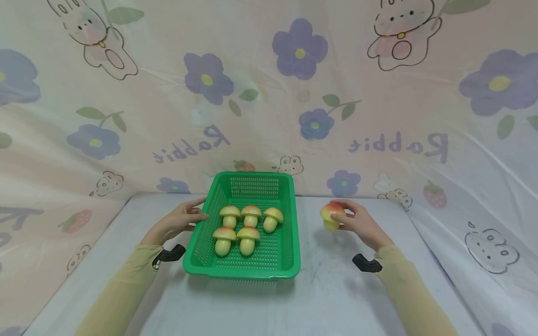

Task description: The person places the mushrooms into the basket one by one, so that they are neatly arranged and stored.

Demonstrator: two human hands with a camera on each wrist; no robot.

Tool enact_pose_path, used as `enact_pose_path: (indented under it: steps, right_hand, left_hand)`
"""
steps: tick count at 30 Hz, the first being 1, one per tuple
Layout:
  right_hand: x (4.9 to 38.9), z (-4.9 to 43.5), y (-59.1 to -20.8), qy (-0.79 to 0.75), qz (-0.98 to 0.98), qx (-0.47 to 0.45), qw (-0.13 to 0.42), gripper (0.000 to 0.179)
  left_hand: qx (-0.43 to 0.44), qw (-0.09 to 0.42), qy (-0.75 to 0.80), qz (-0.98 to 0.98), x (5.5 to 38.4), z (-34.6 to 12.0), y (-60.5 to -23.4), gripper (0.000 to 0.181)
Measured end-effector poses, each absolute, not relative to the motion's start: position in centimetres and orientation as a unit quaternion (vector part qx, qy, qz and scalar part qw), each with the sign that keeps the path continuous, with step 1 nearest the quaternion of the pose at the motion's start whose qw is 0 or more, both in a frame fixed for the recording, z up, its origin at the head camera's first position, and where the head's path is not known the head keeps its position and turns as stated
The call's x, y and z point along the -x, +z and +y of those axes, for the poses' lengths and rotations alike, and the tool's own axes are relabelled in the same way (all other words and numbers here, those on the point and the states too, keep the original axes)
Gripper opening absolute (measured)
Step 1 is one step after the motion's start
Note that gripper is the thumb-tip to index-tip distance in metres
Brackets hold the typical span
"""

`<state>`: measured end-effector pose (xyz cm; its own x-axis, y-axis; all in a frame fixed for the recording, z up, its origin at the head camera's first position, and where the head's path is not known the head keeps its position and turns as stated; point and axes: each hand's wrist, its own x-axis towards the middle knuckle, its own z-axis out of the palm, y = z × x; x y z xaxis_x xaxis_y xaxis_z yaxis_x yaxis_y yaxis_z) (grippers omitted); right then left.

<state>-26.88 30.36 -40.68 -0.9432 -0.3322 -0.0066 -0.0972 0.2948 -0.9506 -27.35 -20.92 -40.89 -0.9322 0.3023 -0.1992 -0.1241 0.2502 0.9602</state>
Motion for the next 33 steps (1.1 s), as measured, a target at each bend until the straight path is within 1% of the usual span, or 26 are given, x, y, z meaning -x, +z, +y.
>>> enact_pose_path:
  steps: [8,18,24,33]
  right_hand:
    - [26.4,28.7,-39.0,-0.597,0.782,0.143,0.107,0.063]
    - [25.5,26.6,-37.1,-0.619,0.759,0.166,0.113,0.057]
    - [25.1,24.7,-36.3,-0.619,0.748,0.199,0.135,0.048]
    - [24.5,20.7,-35.5,-0.601,0.742,0.232,0.184,0.051]
  left_hand:
    - [-0.062,0.177,0.612,0.768,27.3,-21.0,-40.9,0.078]
    - [-0.062,0.178,0.613,0.767,27.4,-21.0,-41.1,0.078]
    - [-0.061,0.179,0.611,0.768,27.4,-21.0,-40.9,0.078]
    - [-0.061,0.173,0.613,0.768,27.4,-20.9,-40.9,0.075]
